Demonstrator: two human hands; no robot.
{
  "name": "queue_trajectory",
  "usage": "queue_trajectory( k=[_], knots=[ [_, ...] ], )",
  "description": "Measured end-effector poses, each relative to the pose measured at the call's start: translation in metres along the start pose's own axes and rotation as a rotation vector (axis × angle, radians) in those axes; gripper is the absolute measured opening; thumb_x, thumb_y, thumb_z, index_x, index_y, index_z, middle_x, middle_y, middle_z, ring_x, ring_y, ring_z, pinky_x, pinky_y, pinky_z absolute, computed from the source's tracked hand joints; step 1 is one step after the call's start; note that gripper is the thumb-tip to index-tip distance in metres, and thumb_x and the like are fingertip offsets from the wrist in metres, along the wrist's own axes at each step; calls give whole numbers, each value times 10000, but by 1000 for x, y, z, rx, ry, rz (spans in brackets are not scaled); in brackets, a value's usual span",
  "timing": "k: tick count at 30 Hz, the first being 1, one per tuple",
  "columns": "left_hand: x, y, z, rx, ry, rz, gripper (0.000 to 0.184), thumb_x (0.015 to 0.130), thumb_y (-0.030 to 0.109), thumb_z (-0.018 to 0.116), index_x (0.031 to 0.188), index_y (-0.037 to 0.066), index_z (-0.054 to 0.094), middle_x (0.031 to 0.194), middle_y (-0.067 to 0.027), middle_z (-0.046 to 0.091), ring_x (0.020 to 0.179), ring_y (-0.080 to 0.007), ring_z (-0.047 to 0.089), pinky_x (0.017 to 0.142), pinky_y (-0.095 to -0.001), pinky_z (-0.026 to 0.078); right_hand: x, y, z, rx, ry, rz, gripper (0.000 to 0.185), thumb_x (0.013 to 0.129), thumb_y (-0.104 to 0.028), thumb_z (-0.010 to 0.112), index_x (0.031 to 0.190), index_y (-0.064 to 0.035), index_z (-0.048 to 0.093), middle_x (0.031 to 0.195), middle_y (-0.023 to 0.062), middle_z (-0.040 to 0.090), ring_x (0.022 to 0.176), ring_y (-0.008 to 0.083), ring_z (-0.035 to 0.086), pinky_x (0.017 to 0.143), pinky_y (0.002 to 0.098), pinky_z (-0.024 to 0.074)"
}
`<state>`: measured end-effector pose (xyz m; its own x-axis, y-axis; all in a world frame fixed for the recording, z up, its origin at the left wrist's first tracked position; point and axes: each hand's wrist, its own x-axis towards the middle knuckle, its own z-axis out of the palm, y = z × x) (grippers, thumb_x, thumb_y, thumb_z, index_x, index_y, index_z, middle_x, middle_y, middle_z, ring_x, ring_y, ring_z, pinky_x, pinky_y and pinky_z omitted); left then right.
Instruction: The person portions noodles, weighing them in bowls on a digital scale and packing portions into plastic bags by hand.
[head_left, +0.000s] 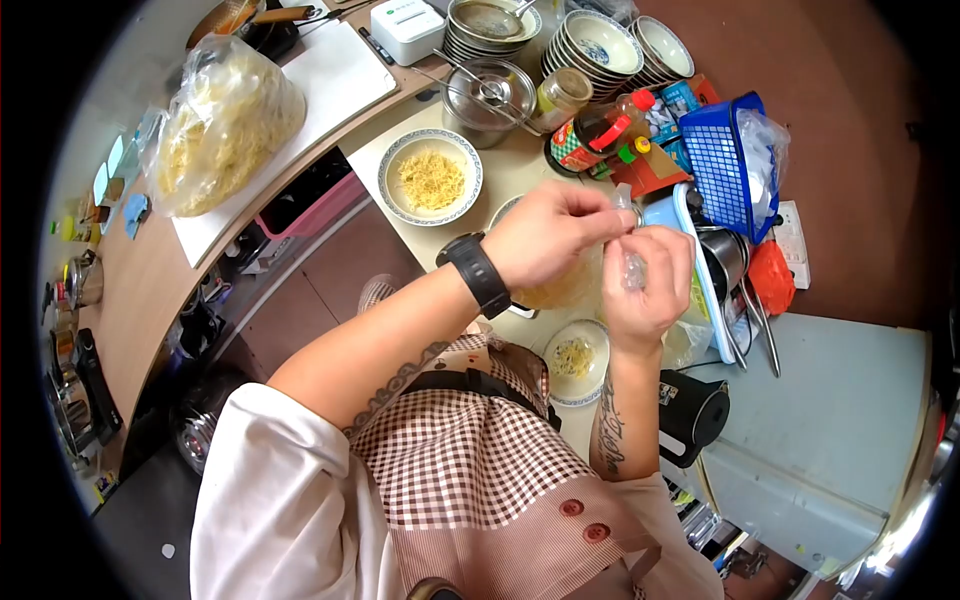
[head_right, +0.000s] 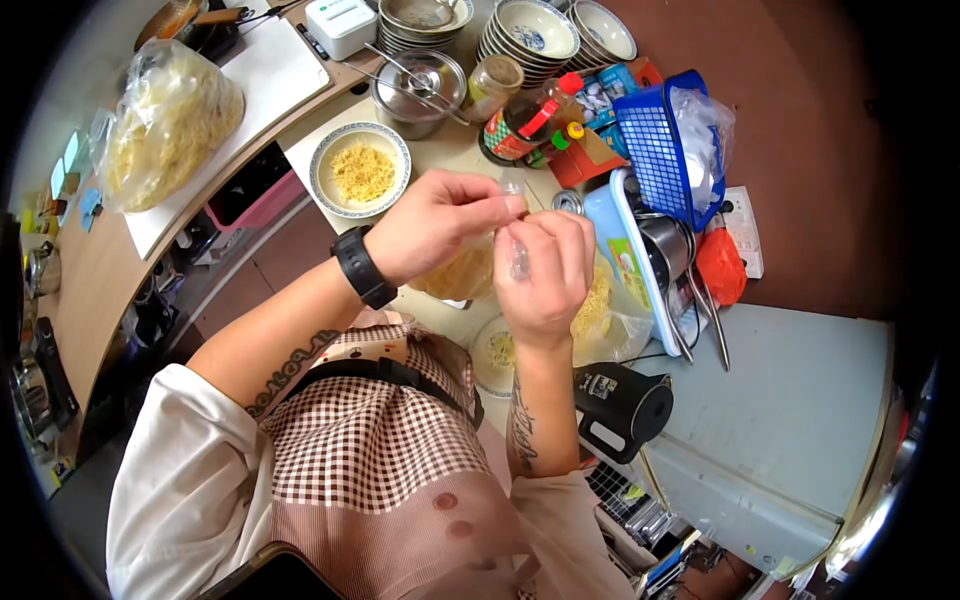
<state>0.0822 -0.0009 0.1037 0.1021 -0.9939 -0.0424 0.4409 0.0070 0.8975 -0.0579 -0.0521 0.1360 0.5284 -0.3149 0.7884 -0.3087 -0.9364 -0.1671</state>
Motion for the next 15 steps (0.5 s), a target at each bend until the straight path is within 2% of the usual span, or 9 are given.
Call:
queue_trajectory(
  k=[3,4,7,9,11,13,15],
  knots=[
    [-2,5,-10,43,116,63,210,960,183,648,979,-9,731,822,7,677,744,-60,547,682,-230,443,-8,-4,0,134,-17,11,222,695,93,780,825,-4,629,776,99,611,665,251,594,576,348,492],
    [2,6,-21,173,252,125,213,956,203,654,965,8,738,802,9,672,735,-50,531,670,-228,429,-12,-9,-2,183,-52,24,218,700,88,786,824,-2,631,765,95,611,653,248,590,569,346,489],
    [12,22,-68,364,512,61,290,950,274,660,939,-2,749,721,14,632,669,-62,506,629,-243,419,-26,-34,-8,328,-170,28,212,708,77,801,801,-1,627,748,84,612,618,229,580,527,335,472],
    [21,12,-99,572,549,53,308,945,278,661,931,-18,748,692,-1,621,647,-73,504,624,-256,427,-31,-58,-6,461,-255,70,195,715,81,790,805,11,633,740,79,612,593,222,572,506,321,461],
    [12,22,-97,779,427,-106,282,940,269,659,904,7,757,687,-50,669,652,-108,559,651,-286,463,-26,-68,-3,588,-295,104,177,724,80,784,809,11,645,734,80,615,585,208,571,506,304,459],
    [3,12,-107,791,185,-119,297,954,290,633,992,18,746,743,-68,699,671,-135,603,686,-320,495,-16,-79,-3,718,-329,195,163,731,75,781,812,9,657,729,82,618,581,192,571,507,287,455],
    [-26,7,-99,766,-12,-80,337,976,312,589,1138,38,699,918,-118,720,798,-172,656,767,-352,518,-6,-88,-9,860,-379,340,154,736,67,784,814,5,667,724,85,622,580,174,573,510,272,449]
  ],
)
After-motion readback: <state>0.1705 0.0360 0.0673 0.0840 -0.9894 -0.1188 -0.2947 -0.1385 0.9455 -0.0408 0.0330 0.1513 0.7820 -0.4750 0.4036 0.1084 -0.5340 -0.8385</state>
